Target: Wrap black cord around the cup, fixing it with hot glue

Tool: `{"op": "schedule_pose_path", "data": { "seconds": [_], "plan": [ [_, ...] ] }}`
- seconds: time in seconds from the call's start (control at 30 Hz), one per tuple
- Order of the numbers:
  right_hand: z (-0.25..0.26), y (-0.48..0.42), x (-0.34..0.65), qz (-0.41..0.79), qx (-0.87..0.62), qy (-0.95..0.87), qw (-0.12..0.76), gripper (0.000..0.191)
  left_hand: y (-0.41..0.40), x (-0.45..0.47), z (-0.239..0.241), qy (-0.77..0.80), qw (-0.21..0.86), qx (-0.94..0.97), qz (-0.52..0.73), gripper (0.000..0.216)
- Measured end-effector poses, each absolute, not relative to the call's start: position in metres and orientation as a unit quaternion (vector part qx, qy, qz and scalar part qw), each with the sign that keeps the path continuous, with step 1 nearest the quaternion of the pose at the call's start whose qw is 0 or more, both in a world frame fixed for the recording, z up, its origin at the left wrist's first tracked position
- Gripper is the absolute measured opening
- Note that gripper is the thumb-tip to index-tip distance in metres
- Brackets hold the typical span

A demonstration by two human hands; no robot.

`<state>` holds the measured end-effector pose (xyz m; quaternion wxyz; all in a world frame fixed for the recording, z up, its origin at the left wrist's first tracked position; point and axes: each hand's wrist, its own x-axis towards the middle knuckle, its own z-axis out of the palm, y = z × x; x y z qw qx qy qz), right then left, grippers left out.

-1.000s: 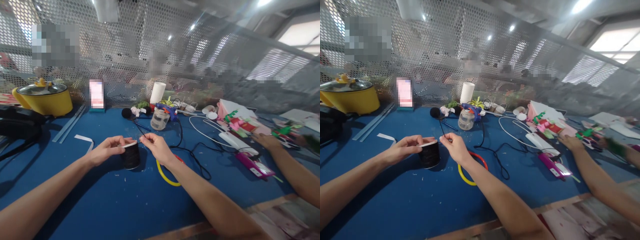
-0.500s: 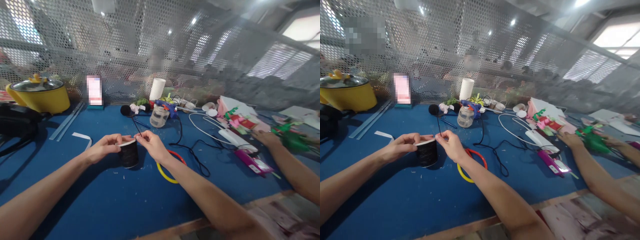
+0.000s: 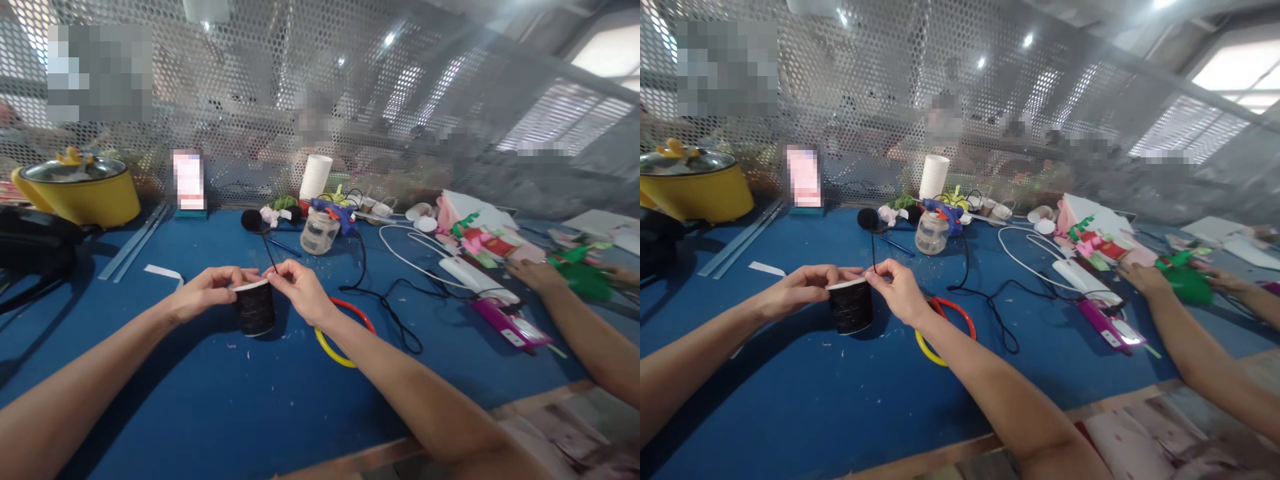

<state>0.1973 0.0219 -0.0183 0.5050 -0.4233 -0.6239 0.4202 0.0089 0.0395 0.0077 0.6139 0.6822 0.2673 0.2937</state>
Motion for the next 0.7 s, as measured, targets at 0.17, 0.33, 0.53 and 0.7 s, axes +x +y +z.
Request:
{"op": "schedule_pose_path", "data": {
  "seconds": [0.17,0.33,0.53,0.7],
  "plan": [
    [-0.018,0.019,0.196,0.386,-0.433,-0.65,0.491,0.017,0.031,0.014,0.017,0.332,0.549,0.731,0.233,0.017],
    [-0.018,0.017,0.194,0.353,-0.451,-0.681,0.455,0.016,0.024,0.021,0.017,0.398,0.465,0.769,0.186,0.024],
    [-0.009,0.012,0.196,0.366,-0.43,-0.662,0.493,0.015,0.027,0.02,0.012,0.325,0.476,0.769,0.276,0.013],
    [-0.001,0.008,0.2,0.346,-0.414,-0.679,0.498,0.011,0.028,0.021,0.003,0.294,0.511,0.736,0.333,0.007]
  ]
}}
